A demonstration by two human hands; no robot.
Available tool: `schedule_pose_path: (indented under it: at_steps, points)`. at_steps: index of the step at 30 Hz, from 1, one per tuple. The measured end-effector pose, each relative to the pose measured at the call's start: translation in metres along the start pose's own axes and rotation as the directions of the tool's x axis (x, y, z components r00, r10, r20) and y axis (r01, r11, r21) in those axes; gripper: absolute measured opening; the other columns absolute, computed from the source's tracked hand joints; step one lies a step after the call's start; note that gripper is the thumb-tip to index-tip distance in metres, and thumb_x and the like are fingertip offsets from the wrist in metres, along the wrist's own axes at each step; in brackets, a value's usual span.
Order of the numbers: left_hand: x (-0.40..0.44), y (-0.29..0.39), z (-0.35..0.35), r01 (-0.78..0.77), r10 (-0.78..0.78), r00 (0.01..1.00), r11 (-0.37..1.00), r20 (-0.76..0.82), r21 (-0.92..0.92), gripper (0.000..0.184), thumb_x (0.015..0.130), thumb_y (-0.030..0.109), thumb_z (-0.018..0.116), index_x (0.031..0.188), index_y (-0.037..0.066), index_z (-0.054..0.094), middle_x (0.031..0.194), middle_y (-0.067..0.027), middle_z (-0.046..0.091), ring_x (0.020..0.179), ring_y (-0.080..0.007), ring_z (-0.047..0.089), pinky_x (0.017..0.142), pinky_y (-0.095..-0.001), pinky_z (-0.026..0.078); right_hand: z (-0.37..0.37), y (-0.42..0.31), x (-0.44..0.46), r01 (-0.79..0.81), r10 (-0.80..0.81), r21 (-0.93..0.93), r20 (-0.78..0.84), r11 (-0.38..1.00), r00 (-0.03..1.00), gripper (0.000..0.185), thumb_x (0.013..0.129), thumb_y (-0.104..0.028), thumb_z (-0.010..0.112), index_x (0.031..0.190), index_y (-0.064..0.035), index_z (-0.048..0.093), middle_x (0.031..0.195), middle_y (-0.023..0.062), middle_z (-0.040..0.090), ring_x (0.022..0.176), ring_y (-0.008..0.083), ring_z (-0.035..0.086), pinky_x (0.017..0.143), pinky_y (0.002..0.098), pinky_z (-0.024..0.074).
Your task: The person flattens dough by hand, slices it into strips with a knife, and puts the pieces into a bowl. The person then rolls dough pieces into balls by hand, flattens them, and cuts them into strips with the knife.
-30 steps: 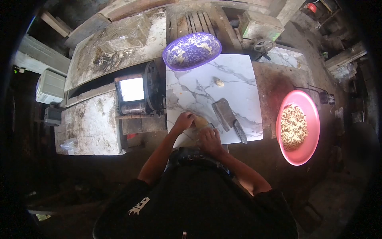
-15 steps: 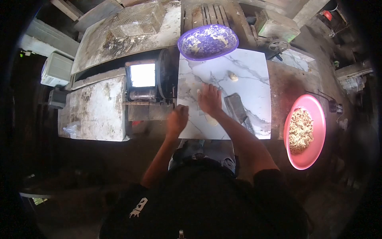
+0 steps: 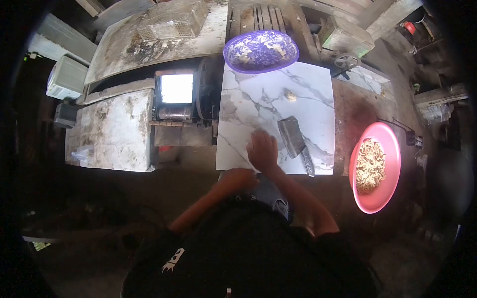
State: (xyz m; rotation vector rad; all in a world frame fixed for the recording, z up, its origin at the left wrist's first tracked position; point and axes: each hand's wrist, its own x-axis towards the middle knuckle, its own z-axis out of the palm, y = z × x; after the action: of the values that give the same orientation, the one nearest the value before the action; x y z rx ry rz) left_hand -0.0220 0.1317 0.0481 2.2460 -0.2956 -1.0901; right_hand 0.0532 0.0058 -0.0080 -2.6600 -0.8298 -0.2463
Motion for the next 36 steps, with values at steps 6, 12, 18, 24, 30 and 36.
schedule_pose_path:
  at_steps: [6, 12, 18, 24, 30, 36]
  points:
    - [-0.027, -0.059, 0.003, 0.127, -0.22, 0.928, 0.946, -0.301, -0.3, 0.038, 0.089, 0.037, 0.053, 0.095, 0.002, 0.064, 0.095, -0.0209, 0.066, 0.094, -0.0382, 0.062, 0.083, -0.0469, 0.048, -0.016, -0.01, -0.049, 0.034, -0.029, -0.051, 0.084, 0.998, 0.996, 0.054, 0.083, -0.036, 0.06, 0.128, -0.0066, 0.05, 0.132, 0.0167, 0.047, 0.125, 0.0348, 0.041, 0.106, 0.0523, 0.0285]
    - [-0.027, -0.076, 0.001, 0.098, -0.274, 0.863, 0.916, -0.426, -0.389, 0.035, 0.089, 0.036, 0.055, 0.094, 0.003, 0.064, 0.094, -0.0192, 0.067, 0.091, -0.0386, 0.062, 0.08, -0.046, 0.049, -0.004, 0.0, 0.005, 0.024, -0.025, 0.012, 0.043, 1.0, 0.999, 0.054, 0.085, -0.037, 0.059, 0.13, -0.0087, 0.051, 0.136, 0.0163, 0.045, 0.129, 0.0349, 0.038, 0.106, 0.0538, 0.0278]
    - [-0.01, -0.035, -0.016, 0.045, -0.197, 0.902, 0.928, -0.383, -0.37, 0.036, 0.088, 0.035, 0.056, 0.104, 0.003, 0.061, 0.106, -0.0198, 0.065, 0.099, -0.0363, 0.061, 0.085, -0.044, 0.048, 0.024, 0.016, 0.083, -0.036, 0.042, -0.148, 0.038, 0.988, 0.998, 0.054, 0.092, -0.039, 0.048, 0.136, -0.0095, 0.042, 0.14, 0.0131, 0.041, 0.131, 0.0327, 0.035, 0.106, 0.0551, 0.027]
    - [0.05, -0.006, 0.021, -0.085, 0.244, 0.769, 0.955, -0.591, 0.284, 0.065, 0.086, 0.033, 0.058, 0.133, -0.007, 0.039, 0.143, -0.0254, 0.034, 0.134, -0.0367, 0.033, 0.108, -0.0434, 0.031, 0.051, 0.034, 0.122, -0.172, 0.171, 0.009, 0.064, 0.985, 0.983, 0.049, 0.095, -0.037, 0.046, 0.134, -0.0079, 0.042, 0.13, 0.0126, 0.05, 0.124, 0.0297, 0.043, 0.101, 0.0486, 0.0335]
    - [0.075, 0.003, 0.04, 0.034, 0.164, 0.823, 0.942, -0.543, 0.335, 0.083, 0.081, 0.041, 0.063, 0.139, -0.008, 0.03, 0.145, -0.0271, 0.031, 0.136, -0.0371, 0.029, 0.109, -0.047, 0.027, 0.048, 0.037, 0.157, -0.218, 0.218, 0.016, 0.021, 0.976, 0.976, 0.031, 0.095, -0.035, 0.046, 0.107, -0.0091, 0.058, 0.103, 0.0119, 0.065, 0.107, 0.0289, 0.057, 0.089, 0.0441, 0.0421]
    - [0.065, 0.002, 0.036, -0.046, 0.18, 0.752, 0.974, -0.634, 0.221, 0.07, 0.084, 0.032, 0.061, 0.137, -0.006, 0.034, 0.142, -0.0252, 0.035, 0.135, -0.0356, 0.031, 0.11, -0.0445, 0.028, 0.043, 0.045, 0.171, -0.239, 0.236, 0.213, 0.041, 0.947, 0.971, 0.03, 0.095, -0.032, 0.044, 0.098, -0.0058, 0.059, 0.082, 0.0218, 0.065, 0.075, 0.0396, 0.063, 0.069, 0.0512, 0.049]
